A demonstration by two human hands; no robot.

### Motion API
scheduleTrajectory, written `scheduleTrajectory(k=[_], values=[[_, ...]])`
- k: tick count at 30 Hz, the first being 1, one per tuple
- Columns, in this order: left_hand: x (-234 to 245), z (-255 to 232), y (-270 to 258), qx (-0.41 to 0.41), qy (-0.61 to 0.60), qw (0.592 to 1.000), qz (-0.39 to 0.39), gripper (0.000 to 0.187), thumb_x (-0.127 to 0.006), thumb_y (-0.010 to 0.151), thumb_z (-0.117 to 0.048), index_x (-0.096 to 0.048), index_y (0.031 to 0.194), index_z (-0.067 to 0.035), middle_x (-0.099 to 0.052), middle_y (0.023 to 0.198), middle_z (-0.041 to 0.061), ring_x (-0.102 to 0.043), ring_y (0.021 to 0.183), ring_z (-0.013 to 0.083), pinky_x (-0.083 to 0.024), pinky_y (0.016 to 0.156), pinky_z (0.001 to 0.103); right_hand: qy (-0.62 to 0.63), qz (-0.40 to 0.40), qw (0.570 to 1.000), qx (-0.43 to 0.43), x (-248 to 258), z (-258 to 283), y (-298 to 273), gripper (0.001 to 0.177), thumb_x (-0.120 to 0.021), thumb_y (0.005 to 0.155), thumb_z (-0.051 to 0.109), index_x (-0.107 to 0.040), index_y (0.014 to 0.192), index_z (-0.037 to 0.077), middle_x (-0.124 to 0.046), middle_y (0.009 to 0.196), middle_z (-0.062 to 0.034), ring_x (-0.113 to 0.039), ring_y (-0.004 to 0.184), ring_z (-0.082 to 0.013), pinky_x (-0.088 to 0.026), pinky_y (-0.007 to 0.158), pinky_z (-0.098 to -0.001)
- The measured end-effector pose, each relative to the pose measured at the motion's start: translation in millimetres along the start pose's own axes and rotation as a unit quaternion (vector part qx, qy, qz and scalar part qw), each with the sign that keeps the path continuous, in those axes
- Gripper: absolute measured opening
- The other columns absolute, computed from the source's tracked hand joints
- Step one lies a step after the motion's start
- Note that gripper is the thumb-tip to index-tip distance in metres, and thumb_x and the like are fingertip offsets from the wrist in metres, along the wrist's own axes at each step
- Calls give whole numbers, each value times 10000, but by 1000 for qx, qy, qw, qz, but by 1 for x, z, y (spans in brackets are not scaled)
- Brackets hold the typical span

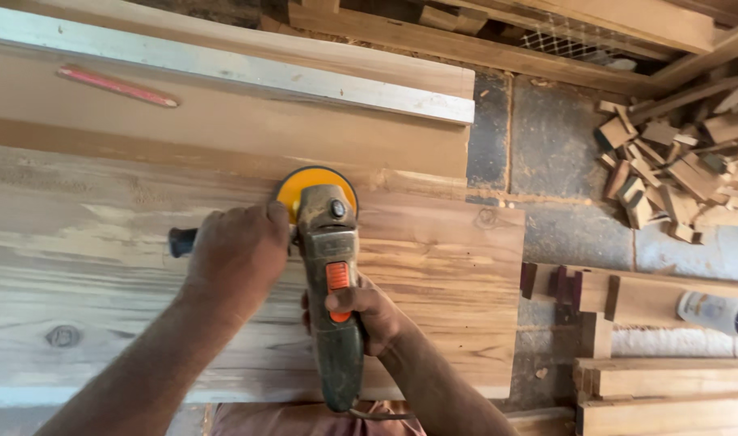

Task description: The person uses an angle grinder with a sanding disc to smooth the surface of a wooden plank. They move the tool back and forth across the wood, covering different areas to even out the surface.

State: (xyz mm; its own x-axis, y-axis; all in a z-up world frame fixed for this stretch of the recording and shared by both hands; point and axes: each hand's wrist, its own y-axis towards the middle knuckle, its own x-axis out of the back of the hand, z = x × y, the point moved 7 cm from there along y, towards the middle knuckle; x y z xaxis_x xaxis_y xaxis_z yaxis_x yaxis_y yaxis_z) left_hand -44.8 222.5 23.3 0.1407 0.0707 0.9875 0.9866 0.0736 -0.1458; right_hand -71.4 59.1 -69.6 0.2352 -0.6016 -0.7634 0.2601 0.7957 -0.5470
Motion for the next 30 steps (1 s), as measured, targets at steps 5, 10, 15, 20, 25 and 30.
scheduleTrajectory(k=[5,10,15,20,25,30], values=[[2,34,-10,17,-17,1000,-7,98,-581,872,-136,-613,937,-70,-708,782,104,-726,778,301,-563,710,462,10,-2,1000,-13,-22,-8,21,565,-818,736,157,-579,1214,-25,-690,1004,-157,-706,878,-301,-604,798,-433],[-6,67,-41,101,-71,992,-2,94,-561,925,-145,-603,888,-70,-710,805,122,-730,792,313,-574,732,470,-107,6,993,-58,-41,-2,44,641,-796,704,122,-542,1287,43,-668,991,-134,-692,878,-263,-592,817,-423],[-19,63,-55,148,-51,988,-10,80,-580,891,-129,-583,865,-53,-702,803,119,-732,777,302,-588,697,439,-192,-18,978,-84,-39,12,42,631,-794,688,131,-556,1259,8,-676,1019,-143,-694,891,-253,-590,821,-414],[-27,35,-31,121,-104,987,3,75,-579,904,-136,-581,875,-66,-683,734,111,-721,706,289,-590,652,427,-200,-73,973,-88,-20,34,16,664,-783,616,168,-562,1225,21,-671,970,-123,-691,847,-261,-588,777,-402],[-18,-6,-11,89,-118,989,-20,50,-597,866,-140,-578,862,-93,-673,731,72,-704,688,273,-564,613,418,-192,-113,971,-89,1,53,-17,621,-766,580,179,-605,1150,-8,-683,912,-137,-690,802,-273,-580,728,-405],[-13,-27,-11,87,-136,986,-30,159,-610,927,-235,-572,846,-104,-656,706,48,-682,676,252,-525,598,405,-144,-112,978,-101,14,51,-36,581,-776,582,157,-632,1113,-28,-689,913,-160,-691,798,-278,-583,735,-410]])
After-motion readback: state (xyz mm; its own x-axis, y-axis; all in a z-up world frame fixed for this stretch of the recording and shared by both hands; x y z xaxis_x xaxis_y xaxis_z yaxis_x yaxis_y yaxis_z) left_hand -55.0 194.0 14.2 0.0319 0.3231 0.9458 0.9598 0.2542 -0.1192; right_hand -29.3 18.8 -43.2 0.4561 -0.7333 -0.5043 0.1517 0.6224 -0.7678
